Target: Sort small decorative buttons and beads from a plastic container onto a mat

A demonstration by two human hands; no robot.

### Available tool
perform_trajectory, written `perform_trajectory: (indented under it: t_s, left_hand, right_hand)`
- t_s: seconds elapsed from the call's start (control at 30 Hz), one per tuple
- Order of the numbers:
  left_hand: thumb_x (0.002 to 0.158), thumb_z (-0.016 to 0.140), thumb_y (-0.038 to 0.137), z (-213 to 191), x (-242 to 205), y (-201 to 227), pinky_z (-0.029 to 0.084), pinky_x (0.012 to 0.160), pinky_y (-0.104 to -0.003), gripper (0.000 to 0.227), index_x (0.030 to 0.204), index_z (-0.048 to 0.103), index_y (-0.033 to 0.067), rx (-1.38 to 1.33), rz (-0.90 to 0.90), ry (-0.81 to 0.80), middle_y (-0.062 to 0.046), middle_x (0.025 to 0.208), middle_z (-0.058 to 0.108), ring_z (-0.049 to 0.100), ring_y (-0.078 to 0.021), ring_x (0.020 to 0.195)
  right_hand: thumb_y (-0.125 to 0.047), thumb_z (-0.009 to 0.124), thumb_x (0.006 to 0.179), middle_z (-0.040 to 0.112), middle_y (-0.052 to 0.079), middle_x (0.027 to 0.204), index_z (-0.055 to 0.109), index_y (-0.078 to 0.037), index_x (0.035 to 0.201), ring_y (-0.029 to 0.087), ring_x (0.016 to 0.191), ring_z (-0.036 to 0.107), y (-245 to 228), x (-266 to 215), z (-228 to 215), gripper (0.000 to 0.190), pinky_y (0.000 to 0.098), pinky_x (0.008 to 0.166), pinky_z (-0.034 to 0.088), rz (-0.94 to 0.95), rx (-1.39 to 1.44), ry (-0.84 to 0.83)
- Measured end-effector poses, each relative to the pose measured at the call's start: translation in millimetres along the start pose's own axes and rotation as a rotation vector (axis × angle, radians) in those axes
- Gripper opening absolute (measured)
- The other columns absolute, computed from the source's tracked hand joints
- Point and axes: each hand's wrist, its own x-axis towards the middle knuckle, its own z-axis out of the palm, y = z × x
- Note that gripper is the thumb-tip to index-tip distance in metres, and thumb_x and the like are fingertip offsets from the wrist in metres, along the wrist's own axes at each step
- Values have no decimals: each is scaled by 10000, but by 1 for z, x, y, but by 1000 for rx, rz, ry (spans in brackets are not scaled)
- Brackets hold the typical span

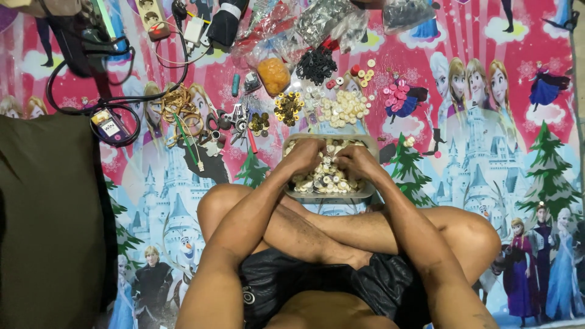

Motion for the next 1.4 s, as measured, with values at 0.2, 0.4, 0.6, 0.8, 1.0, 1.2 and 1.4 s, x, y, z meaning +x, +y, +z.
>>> perform_trajectory:
  t_s: [0.2,0.4,0.6,0.8,1.0,1.2,1.4]
  left_hand:
    - [840,635,151,-10,6,-6,530,905,-577,156,969,698,90,-122,-127,108,-244,940,721,678,-492,1060]
    - [883,530,191,-21,-1,13,551,902,-543,223,952,736,142,-130,-230,111,-210,969,749,693,-435,1074]
    - [940,494,247,-1,14,-8,535,954,-593,311,1126,732,171,14,-290,23,-218,1090,743,672,-437,1145]
    - [936,461,224,-25,-19,55,538,968,-609,470,1373,628,178,65,-322,-69,-267,1217,702,651,-483,1192]
    - [929,517,161,-32,-13,45,508,1020,-603,391,1271,701,121,78,-325,-56,-285,1204,697,629,-490,1224]
    - [981,457,161,-6,0,34,508,1043,-575,392,1295,691,143,126,-324,-63,-284,1214,697,620,-492,1238]
    - [947,481,64,-19,1,31,500,1042,-583,372,1239,707,18,149,-398,-113,-289,1250,689,623,-480,1241]
  right_hand:
    - [-221,785,848,780,135,924,826,-162,970,300,972,734,-5,-10,0,141,438,866,549,62,186,79]
    - [-94,781,833,775,191,967,809,-63,1019,305,983,726,-13,-7,-6,190,427,891,541,22,355,122]
    - [-197,652,923,757,197,1095,740,-162,1226,449,1082,676,26,19,12,317,571,937,544,-44,-137,151]
    - [-302,555,987,741,168,1118,558,-316,1403,430,1114,685,55,3,43,416,605,947,546,98,-355,-44]
    - [-288,613,946,759,186,1075,727,-194,1154,436,1090,681,35,20,12,256,561,952,545,8,-273,41]
    - [-351,624,963,728,112,1079,733,-269,1130,372,1102,681,49,24,20,216,515,940,555,44,-320,119]
    - [-256,690,893,704,183,1124,644,-234,1327,426,1117,666,-2,1,6,437,563,957,535,1,-309,1]
